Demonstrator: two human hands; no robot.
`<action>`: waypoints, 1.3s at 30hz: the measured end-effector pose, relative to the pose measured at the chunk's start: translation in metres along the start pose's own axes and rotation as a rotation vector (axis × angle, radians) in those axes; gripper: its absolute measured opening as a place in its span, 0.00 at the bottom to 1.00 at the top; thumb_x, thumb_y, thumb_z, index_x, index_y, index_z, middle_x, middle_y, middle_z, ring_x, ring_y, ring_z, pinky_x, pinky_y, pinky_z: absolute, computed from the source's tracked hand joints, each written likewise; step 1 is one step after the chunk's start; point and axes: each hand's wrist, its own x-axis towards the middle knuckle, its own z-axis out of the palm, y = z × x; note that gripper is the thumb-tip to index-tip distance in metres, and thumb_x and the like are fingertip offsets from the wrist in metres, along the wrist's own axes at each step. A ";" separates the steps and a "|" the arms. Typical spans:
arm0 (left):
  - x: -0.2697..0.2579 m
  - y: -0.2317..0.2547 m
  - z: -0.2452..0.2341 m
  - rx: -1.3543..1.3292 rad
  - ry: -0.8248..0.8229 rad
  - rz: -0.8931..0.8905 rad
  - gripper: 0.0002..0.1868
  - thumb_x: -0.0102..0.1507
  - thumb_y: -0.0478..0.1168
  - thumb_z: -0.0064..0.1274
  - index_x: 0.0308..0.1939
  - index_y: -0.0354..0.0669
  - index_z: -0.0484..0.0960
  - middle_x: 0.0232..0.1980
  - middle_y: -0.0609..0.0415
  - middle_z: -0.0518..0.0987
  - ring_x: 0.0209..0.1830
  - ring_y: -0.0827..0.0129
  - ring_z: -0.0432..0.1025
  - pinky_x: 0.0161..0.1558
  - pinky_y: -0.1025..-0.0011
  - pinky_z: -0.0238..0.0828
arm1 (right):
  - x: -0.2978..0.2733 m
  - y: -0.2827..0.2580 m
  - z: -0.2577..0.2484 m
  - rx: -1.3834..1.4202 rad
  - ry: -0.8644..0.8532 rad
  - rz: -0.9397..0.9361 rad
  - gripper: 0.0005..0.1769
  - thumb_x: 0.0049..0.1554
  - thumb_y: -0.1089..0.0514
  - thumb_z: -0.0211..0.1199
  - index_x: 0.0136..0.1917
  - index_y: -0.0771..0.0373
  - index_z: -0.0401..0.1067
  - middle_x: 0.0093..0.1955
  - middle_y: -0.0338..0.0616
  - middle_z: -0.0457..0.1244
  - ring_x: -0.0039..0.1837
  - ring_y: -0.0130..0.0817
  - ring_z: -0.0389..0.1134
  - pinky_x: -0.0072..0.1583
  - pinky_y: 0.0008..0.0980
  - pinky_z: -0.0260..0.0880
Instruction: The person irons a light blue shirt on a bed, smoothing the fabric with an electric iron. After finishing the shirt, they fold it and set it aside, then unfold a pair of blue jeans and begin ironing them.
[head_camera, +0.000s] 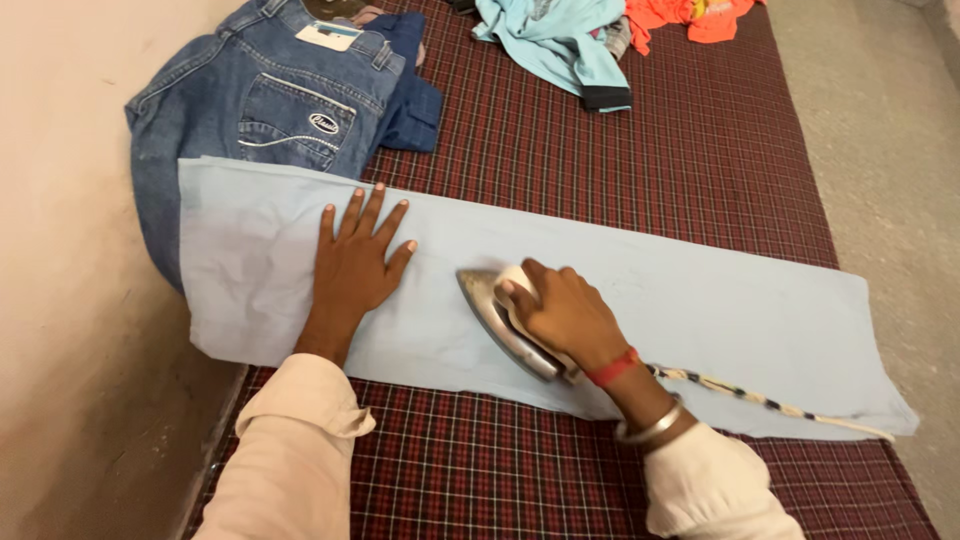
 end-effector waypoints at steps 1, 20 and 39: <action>0.001 0.000 -0.001 -0.002 -0.003 -0.004 0.31 0.68 0.59 0.45 0.74 0.58 0.71 0.80 0.48 0.61 0.81 0.51 0.52 0.76 0.42 0.38 | 0.008 -0.006 0.002 -0.012 0.051 -0.036 0.29 0.61 0.37 0.50 0.58 0.63 0.72 0.33 0.60 0.67 0.40 0.58 0.73 0.45 0.53 0.73; 0.003 -0.020 0.000 -0.001 0.069 0.007 0.28 0.69 0.57 0.46 0.71 0.55 0.74 0.81 0.50 0.61 0.82 0.50 0.51 0.76 0.42 0.41 | -0.004 0.000 0.007 0.020 0.039 -0.021 0.28 0.62 0.39 0.50 0.50 0.66 0.74 0.34 0.61 0.68 0.41 0.59 0.72 0.47 0.54 0.71; 0.015 -0.029 -0.006 -0.107 -0.033 -0.134 0.24 0.70 0.53 0.42 0.69 0.55 0.76 0.80 0.54 0.64 0.81 0.53 0.51 0.75 0.45 0.44 | 0.108 -0.015 0.004 0.025 0.216 -0.073 0.27 0.63 0.41 0.52 0.48 0.69 0.75 0.40 0.65 0.69 0.47 0.62 0.71 0.52 0.55 0.70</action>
